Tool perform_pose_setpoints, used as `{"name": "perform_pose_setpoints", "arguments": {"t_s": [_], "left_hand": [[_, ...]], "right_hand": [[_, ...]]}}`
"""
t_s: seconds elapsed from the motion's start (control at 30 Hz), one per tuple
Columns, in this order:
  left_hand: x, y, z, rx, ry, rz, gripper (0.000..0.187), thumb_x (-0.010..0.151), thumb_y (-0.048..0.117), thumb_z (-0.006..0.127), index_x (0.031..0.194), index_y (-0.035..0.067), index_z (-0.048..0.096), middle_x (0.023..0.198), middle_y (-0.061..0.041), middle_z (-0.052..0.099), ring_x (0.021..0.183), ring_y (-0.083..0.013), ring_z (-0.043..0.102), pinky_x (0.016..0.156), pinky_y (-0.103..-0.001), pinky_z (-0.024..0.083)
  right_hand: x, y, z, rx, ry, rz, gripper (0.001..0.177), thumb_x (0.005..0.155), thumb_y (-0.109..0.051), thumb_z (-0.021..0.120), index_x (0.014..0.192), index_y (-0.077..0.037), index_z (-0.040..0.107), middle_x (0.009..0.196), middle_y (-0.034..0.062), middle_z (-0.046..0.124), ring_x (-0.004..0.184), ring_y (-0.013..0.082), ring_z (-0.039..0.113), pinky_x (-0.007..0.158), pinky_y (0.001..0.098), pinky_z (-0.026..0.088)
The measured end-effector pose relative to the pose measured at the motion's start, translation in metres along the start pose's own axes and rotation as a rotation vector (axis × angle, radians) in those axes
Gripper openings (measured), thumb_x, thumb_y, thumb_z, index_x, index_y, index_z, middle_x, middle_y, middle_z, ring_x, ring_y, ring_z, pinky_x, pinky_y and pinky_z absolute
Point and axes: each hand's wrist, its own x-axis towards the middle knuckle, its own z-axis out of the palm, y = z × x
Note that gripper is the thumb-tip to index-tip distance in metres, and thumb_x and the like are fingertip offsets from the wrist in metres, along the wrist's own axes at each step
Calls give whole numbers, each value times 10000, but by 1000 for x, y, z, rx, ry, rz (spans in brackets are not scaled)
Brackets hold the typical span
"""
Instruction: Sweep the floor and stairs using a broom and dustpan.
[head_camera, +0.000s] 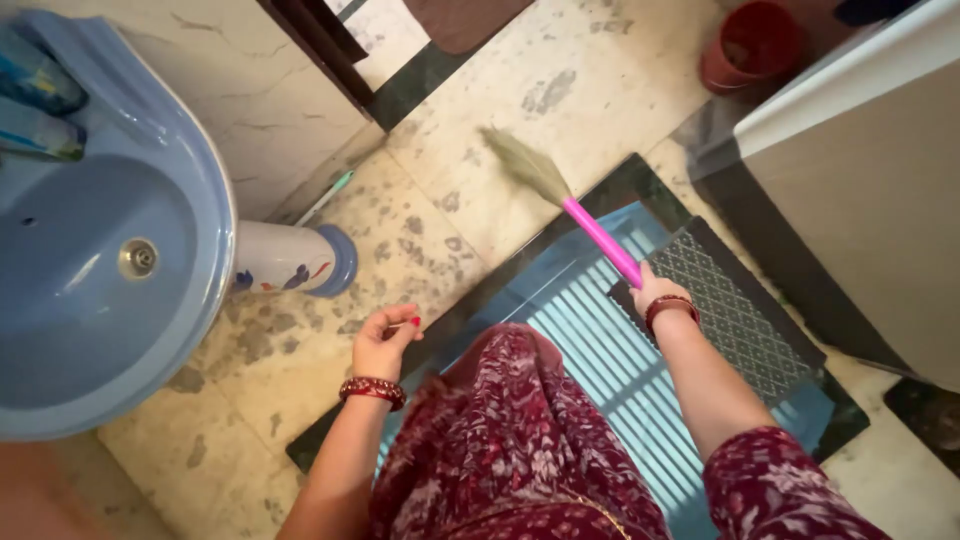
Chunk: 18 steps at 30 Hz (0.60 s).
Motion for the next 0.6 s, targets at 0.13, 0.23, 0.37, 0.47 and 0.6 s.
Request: {"name": "perform_pose_setpoints", "arguments": {"t_s": [0.13,0.23,0.37,0.47,0.6], "left_hand": [[12,33,26,4,-69,-43,265,875,16,702,1139,35,716,1007,-35,726,827,-99,686,770,-258,581],[27,60,48,58,-98,-114,231,916,40,711,1146,27,714,882,-91,712,686,-157,625,593,-294,457],[65,74,70,96,-184,47,224,894,21,688,1117,21,713,907,-24,737,753,-100,673,682,-240,545],[98,81,80,93,-226,-16,212,904,21,705,1115,5,714,866,-54,722,727,-114,655,653,-251,525],[140,105,84,159,-272,-166,271,884,-5,672,1151,21,713,897,-97,724,747,-131,662,666,-270,537]], "right_hand": [[-29,20,-1,144,15,120,517,955,-494,577,1289,-107,648,1207,240,712,1132,429,679,986,527,525],[-53,22,24,287,115,197,573,980,-574,563,1244,-79,677,1204,263,700,1129,441,668,986,534,517],[-65,5,93,655,6,343,613,977,-595,512,1140,-33,696,1059,254,729,1037,451,709,892,565,538],[-19,7,191,779,-55,377,695,956,-645,510,1081,-3,742,948,255,736,964,440,733,836,536,561],[100,-5,335,522,-348,298,811,911,-730,417,1135,-54,805,1091,208,800,1081,336,759,961,469,553]]}}
